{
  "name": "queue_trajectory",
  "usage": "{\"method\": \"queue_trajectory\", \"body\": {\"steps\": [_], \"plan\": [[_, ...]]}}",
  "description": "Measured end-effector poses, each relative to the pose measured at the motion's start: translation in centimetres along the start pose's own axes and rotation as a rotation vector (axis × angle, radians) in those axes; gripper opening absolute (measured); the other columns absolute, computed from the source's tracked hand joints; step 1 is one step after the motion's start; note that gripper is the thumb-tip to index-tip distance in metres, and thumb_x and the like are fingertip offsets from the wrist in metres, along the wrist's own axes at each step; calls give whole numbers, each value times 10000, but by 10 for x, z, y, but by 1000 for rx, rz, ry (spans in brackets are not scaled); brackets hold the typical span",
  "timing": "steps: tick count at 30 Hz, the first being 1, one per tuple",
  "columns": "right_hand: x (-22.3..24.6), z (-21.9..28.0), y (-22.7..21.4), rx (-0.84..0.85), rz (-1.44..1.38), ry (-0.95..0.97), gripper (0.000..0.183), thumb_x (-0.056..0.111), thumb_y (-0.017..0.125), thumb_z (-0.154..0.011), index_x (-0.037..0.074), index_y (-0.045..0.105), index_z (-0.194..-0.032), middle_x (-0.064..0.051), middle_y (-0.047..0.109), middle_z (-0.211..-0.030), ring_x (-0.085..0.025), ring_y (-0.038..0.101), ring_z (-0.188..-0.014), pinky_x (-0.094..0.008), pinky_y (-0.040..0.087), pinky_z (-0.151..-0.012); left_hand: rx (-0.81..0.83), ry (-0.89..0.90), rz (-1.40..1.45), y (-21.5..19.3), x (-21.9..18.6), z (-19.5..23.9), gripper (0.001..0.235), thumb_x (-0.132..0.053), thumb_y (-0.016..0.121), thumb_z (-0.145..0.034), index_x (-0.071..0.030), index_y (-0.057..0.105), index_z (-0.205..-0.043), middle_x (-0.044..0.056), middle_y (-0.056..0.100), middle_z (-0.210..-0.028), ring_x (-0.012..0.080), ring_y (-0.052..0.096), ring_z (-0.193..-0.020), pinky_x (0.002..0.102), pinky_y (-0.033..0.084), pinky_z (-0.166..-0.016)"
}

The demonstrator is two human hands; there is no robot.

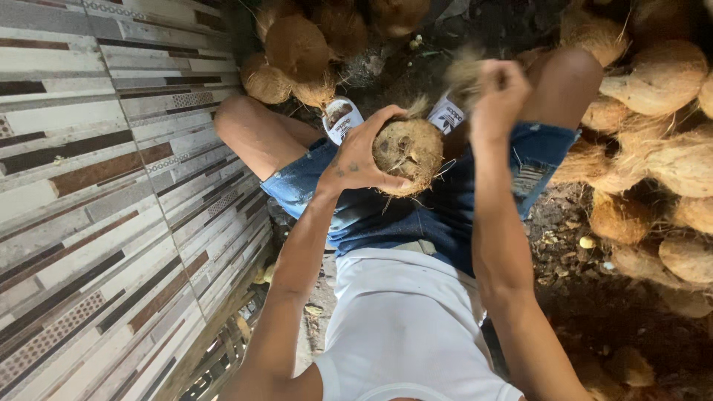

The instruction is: The person sits cross-legged on the floor and peels the fibrous husk off several coconuts by hand. They pull away strands of fiber, rotate the coconuts to access different sides, and discard the removed husk onto the ground.

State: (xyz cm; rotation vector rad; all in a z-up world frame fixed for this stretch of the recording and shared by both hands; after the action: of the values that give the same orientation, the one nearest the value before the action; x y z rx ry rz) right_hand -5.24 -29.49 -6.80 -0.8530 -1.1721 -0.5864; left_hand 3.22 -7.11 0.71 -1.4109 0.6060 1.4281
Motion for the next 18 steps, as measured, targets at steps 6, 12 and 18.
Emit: {"method": "queue_trajectory", "body": {"steps": [6, 12, 18], "plan": [[27, -19, -26, -26, 76, -217, 204, 188, 571, -1084, 75, 564, -915, -26, 515, -817, -135, 464, -742, -302, 423, -673, -13, 53, 51, -4, 16, 5, 1132, -657, 774, -718, -185, 207, -1576, 136, 298, -1627, 381, 318, -1513, 583, 324, -1207], [6, 25, 62, 513, 263, -148, 455, -87, 464, -989, -25, 417, -1438, -248, 374, -1480, -381, 338, -1405, -484, 283, -1199, 6, 63, -19, -7, 0, -9, 1056, -349, 902, -652, -227, 296, -1508, 179, 577, -1380, 430, 614, -1208, 604, 470, -1029], [-102, 63, 109, 811, 502, 241, 488, 421, 628, -919, 58, 672, -1243, -290, 624, -1225, -483, 574, -1160, -587, 433, -999, 341, -215, 123, 50, 99, -8, 1224, -287, 902, -675, -445, 84, -1573, 223, 465, -1448, 452, 451, -1315, 597, 338, -1096]]}}
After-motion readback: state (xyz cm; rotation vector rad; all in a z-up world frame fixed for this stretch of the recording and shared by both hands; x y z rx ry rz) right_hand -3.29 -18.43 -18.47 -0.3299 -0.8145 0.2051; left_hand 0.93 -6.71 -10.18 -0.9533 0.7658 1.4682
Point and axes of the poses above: each hand's wrist, its own z-axis away from the middle knuckle, its own y-axis out of the palm, x = y × z, the point moved 9 cm from there along -z, towards the middle knuckle
